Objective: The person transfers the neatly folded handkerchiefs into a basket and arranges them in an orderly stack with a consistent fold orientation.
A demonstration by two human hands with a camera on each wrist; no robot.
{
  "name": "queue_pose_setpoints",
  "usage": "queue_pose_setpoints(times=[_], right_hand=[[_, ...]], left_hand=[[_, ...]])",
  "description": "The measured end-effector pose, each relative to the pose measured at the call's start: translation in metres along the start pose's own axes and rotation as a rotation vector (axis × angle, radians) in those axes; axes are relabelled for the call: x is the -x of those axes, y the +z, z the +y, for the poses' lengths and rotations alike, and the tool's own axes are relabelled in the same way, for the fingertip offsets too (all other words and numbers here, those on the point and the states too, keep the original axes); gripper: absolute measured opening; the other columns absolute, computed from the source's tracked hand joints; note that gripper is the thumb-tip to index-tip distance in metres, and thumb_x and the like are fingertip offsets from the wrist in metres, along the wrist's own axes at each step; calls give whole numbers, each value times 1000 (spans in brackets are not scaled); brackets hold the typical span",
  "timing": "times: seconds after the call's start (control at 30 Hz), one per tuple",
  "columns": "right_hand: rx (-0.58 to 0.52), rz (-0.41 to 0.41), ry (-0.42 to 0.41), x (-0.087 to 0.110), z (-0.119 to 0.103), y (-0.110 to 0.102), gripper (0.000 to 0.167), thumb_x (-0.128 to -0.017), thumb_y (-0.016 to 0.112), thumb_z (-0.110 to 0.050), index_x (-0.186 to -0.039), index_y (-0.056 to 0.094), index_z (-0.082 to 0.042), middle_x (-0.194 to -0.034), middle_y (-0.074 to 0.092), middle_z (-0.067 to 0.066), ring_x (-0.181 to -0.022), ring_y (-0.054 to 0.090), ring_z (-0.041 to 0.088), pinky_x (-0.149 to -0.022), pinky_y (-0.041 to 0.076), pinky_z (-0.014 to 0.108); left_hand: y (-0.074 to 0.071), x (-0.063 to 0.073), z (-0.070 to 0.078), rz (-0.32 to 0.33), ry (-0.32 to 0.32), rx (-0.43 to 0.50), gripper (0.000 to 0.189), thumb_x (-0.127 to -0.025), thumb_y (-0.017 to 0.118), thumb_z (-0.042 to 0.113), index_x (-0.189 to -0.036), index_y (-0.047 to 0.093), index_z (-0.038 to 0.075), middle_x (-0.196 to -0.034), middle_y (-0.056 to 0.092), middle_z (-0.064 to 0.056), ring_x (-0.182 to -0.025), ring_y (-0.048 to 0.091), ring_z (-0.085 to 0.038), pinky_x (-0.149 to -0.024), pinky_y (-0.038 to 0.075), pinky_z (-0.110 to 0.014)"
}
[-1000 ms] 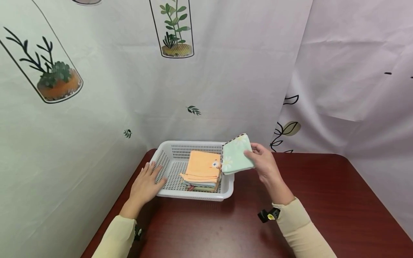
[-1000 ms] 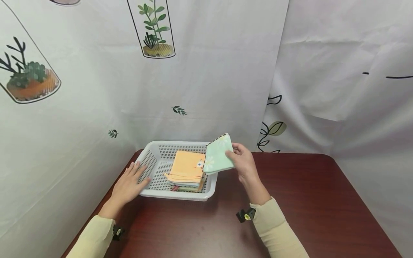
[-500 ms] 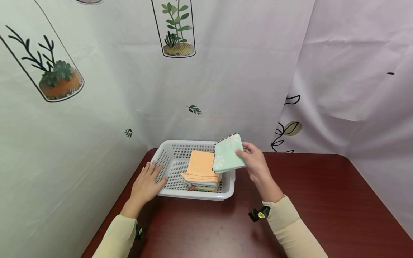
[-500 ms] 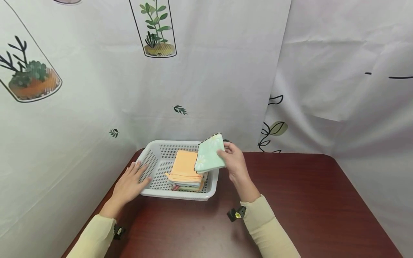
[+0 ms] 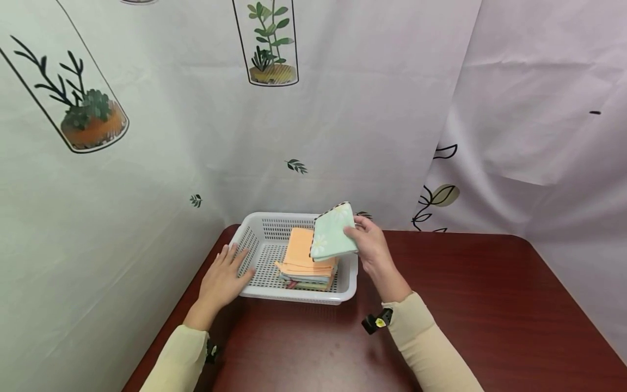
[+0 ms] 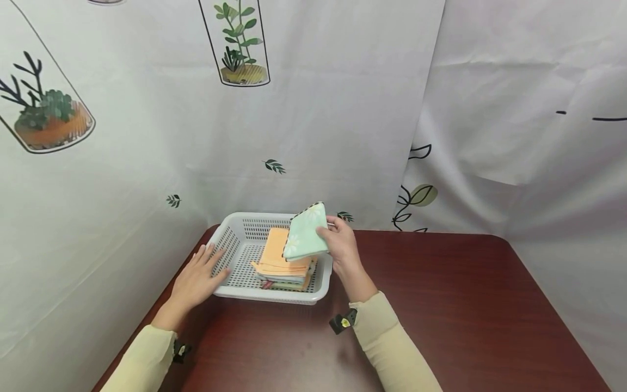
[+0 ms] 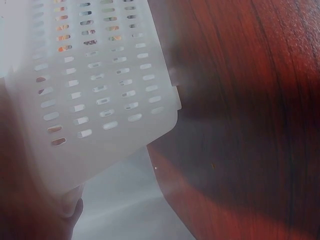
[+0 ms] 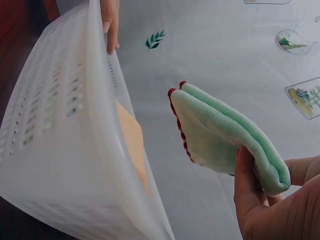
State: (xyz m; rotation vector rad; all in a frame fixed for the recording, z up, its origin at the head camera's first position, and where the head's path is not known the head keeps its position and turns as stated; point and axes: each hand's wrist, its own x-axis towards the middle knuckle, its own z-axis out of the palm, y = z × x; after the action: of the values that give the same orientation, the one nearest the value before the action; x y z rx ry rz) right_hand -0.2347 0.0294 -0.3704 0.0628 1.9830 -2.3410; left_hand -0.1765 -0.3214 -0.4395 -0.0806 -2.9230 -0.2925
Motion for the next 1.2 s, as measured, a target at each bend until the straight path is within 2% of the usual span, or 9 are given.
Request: queue_pose_setpoints(times=[0.27,0.57,0.77,1.0,1.2], right_hand=[[-12,0,18,-5,10,18,45,-97,64,-6,-141,57,-7,-133,64,17,-107,67,23,-81,58,30],[-5,-6,46,-9,15,36,41,-97,65,-8,-137,59,-6,-130,66,18,-102,68,21,-78,58,30],[-36,-18,45,-10,18,46,39,-96,65,-7,-134,61,-4,-125,67,19,-90,69,17,-71,57,27],[-80,-44,57,-13,22,58,39,-96,62,-3,-134,60,-1,-124,66,21,-93,68,18,-75,58,29],[-92,-44,74,-15,25,67,39,-95,63,-2,-134,61,-2,-125,66,21,-94,69,19,-77,59,29]], left_hand=[[0,0,0,1,-2,1,68,-99,55,44,-152,44,3,-162,26,-26,-152,16,-47,-122,18,-58],[1,-1,0,-1,-5,7,68,-99,54,45,-152,44,3,-163,27,-25,-153,16,-45,-123,18,-57],[-1,0,0,13,4,-6,67,-100,55,44,-151,46,3,-162,28,-25,-153,17,-45,-123,19,-57],[-2,2,1,12,3,-7,66,-100,53,45,-152,45,4,-163,27,-24,-153,16,-45,-123,18,-56],[-2,2,0,17,7,6,65,-100,56,43,-151,46,4,-163,28,-24,-153,16,-45,-123,19,-57]])
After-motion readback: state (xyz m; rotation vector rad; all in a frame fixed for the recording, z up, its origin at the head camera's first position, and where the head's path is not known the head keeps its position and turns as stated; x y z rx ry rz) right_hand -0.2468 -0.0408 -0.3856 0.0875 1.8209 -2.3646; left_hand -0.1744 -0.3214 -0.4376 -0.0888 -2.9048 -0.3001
